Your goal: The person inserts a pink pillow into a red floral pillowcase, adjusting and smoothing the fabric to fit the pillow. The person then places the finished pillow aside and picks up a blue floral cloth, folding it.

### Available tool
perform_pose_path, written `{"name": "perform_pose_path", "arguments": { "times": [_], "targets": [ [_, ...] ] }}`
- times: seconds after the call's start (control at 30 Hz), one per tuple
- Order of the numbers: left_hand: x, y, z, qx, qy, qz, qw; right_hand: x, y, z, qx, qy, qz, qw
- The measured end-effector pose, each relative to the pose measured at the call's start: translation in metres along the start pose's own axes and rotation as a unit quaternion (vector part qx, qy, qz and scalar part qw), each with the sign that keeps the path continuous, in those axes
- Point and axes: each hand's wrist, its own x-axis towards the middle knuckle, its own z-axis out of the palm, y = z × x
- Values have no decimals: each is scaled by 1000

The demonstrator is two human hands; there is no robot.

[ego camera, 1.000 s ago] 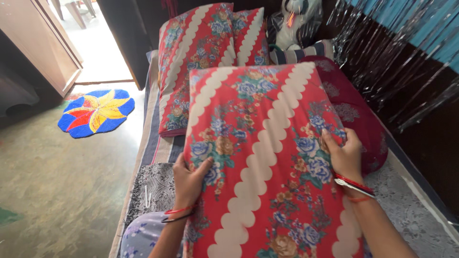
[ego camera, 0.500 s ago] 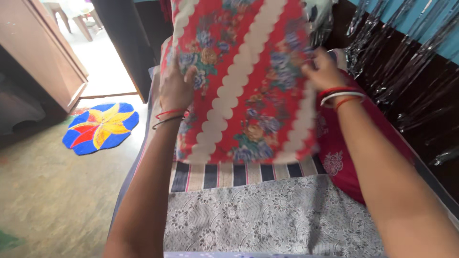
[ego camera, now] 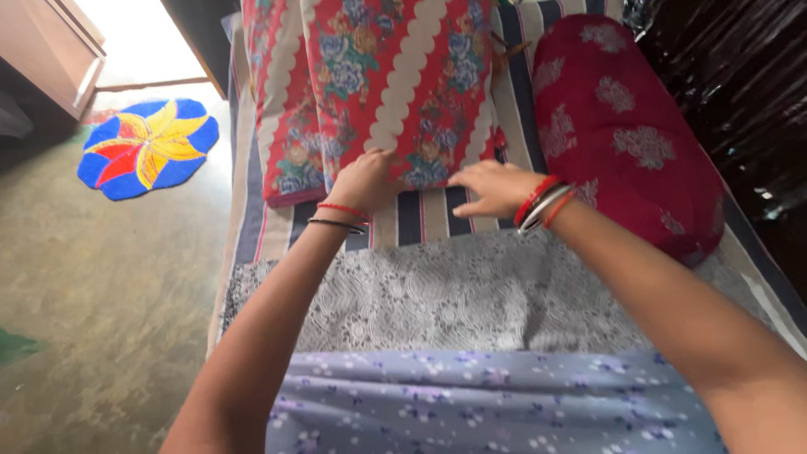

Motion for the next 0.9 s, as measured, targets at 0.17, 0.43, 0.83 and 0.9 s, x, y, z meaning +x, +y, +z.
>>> {"name": "perform_pose_path", "arguments": {
  "times": [0.17, 0.43, 0.83, 0.9],
  "targets": [
    [-22, 12, -5, 10, -45, 26, 999, -16, -28, -12, -6, 11, -24, 1000],
    [-79, 10, -9, -1, -101, 25, 995, -53, -88, -7, -46, -44, -11, 998],
    [-263, -173, 24, -50, -191, -228, 953, -29, -139, 125, 113, -41, -113, 986],
    [-303, -175, 25, -102, -212, -319, 918, -20, -154, 183, 193, -45, -106, 974]
  ]
}}
